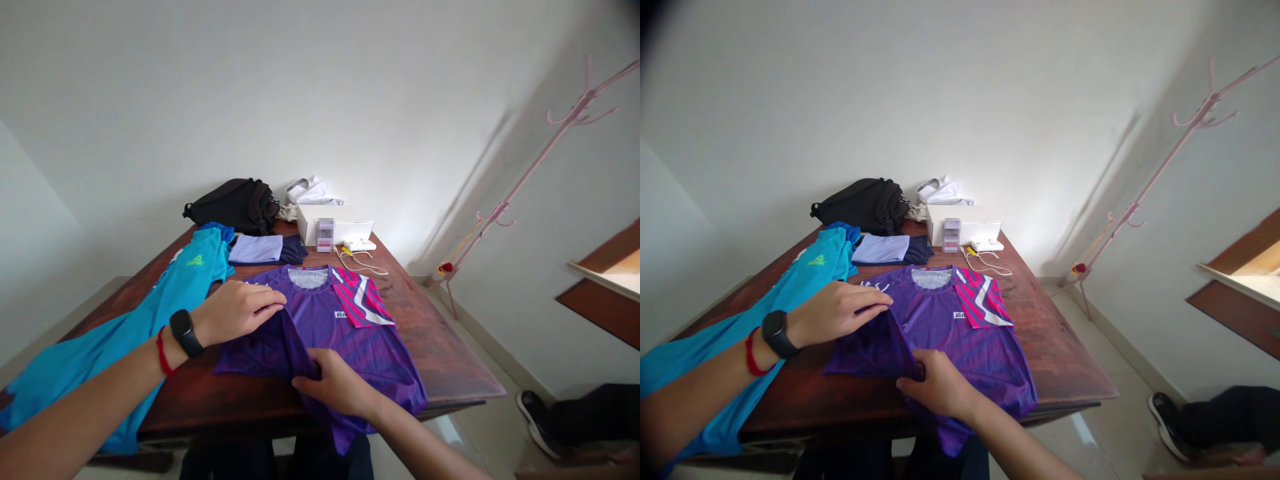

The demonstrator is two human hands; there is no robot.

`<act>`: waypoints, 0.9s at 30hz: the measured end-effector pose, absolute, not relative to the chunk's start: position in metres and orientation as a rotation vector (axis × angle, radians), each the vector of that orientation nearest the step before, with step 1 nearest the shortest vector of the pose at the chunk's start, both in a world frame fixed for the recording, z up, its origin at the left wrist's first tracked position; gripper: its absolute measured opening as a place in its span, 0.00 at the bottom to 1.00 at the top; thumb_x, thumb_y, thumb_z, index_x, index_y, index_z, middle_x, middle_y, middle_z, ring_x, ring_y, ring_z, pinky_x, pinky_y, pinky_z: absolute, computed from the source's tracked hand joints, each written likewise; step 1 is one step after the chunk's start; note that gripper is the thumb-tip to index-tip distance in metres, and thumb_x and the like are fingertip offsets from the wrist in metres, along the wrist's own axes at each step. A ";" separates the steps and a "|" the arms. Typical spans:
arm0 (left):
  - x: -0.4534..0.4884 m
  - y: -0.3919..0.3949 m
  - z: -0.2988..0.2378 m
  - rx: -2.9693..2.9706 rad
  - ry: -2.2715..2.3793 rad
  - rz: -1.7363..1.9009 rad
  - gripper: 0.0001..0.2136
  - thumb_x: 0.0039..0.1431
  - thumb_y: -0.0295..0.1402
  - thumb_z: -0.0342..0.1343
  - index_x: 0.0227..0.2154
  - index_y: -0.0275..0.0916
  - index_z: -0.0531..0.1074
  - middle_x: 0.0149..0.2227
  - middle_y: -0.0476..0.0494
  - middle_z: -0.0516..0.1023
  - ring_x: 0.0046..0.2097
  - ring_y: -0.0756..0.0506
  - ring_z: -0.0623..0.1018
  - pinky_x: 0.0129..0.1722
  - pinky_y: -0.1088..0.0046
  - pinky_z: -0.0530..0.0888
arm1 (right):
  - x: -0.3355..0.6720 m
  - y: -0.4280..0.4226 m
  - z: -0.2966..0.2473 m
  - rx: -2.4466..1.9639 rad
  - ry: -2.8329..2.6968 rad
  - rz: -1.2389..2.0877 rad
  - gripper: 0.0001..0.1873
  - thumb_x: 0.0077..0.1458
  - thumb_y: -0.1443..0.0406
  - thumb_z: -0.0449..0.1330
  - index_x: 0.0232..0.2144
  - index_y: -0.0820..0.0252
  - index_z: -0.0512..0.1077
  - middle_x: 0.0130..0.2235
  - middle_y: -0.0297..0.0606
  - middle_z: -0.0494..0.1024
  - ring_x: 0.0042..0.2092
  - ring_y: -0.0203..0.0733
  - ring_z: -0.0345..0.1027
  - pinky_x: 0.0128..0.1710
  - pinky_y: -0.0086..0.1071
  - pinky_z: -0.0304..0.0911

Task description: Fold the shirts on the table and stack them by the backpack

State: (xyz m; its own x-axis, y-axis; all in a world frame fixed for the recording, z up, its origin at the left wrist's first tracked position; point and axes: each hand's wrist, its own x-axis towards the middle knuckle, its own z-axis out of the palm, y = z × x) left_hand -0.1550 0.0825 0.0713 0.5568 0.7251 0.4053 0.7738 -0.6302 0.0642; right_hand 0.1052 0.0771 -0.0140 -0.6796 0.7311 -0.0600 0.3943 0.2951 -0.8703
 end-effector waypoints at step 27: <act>-0.176 0.053 0.113 -2.651 -1.573 -0.627 0.15 0.68 0.44 0.51 0.44 0.47 0.80 0.47 0.50 0.83 0.46 0.43 0.82 0.50 0.72 0.73 | 0.204 0.095 -0.010 -1.203 -2.210 0.466 0.16 0.67 0.61 0.50 0.50 0.53 0.75 0.46 0.39 0.81 0.47 0.47 0.76 0.47 0.36 0.64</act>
